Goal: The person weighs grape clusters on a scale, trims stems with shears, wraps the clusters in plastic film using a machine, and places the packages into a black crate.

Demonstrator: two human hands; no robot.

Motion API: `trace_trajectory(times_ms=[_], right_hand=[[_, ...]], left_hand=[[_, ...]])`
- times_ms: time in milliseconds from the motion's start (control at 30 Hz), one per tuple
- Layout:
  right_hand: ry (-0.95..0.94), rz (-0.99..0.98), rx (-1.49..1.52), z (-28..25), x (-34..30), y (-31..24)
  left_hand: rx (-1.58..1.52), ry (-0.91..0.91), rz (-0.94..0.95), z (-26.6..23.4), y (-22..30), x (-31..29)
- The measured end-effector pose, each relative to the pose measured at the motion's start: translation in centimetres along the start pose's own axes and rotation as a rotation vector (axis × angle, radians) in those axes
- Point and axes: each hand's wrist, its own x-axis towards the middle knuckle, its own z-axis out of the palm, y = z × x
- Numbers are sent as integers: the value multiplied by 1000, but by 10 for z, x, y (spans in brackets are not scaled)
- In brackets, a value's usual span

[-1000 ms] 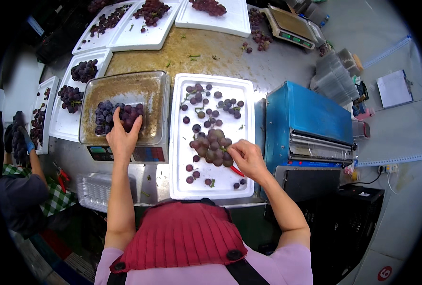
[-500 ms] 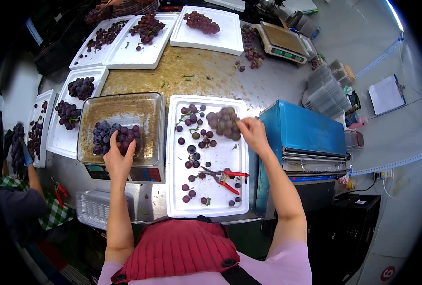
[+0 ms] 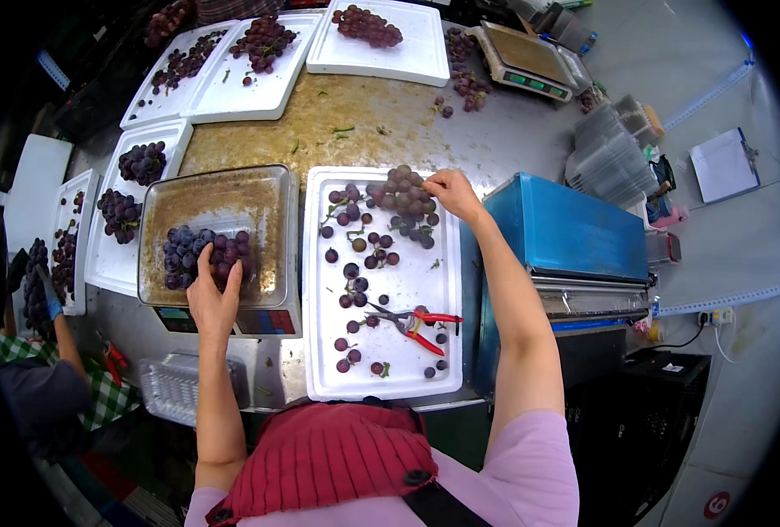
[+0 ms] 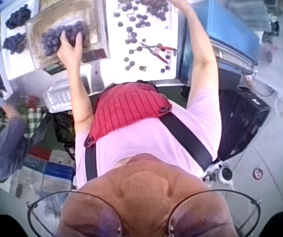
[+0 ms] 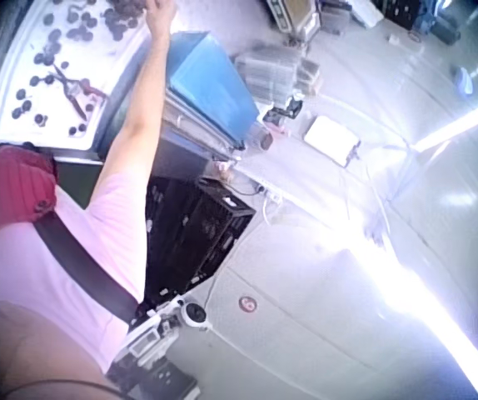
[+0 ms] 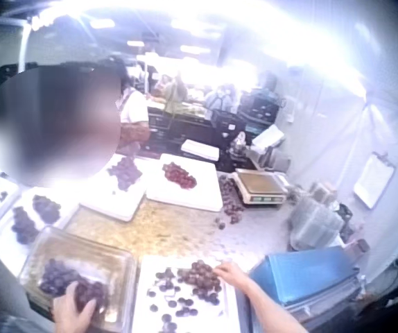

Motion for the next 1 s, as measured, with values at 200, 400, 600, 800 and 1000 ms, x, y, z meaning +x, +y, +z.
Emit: trace_trajectory(times_ms=[200,400,600,800,1000], right_hand=[[-99,-95,-160,-7,8,23],[-45,137,-40,-6,-1,21],[137,1,-326,0,-61,-55],[-154,-82,-654,55,-204,-75],[35,-170,-576,74,-246,-94]], left_hand=[[-2,105,108,0,-6,-1],[-59,151,175,-9,-3,-5],[-98,190,198,-24,-3,-27],[-126,209,242,-42,-8,-56],[-201,138,218,-71,-27,-66]])
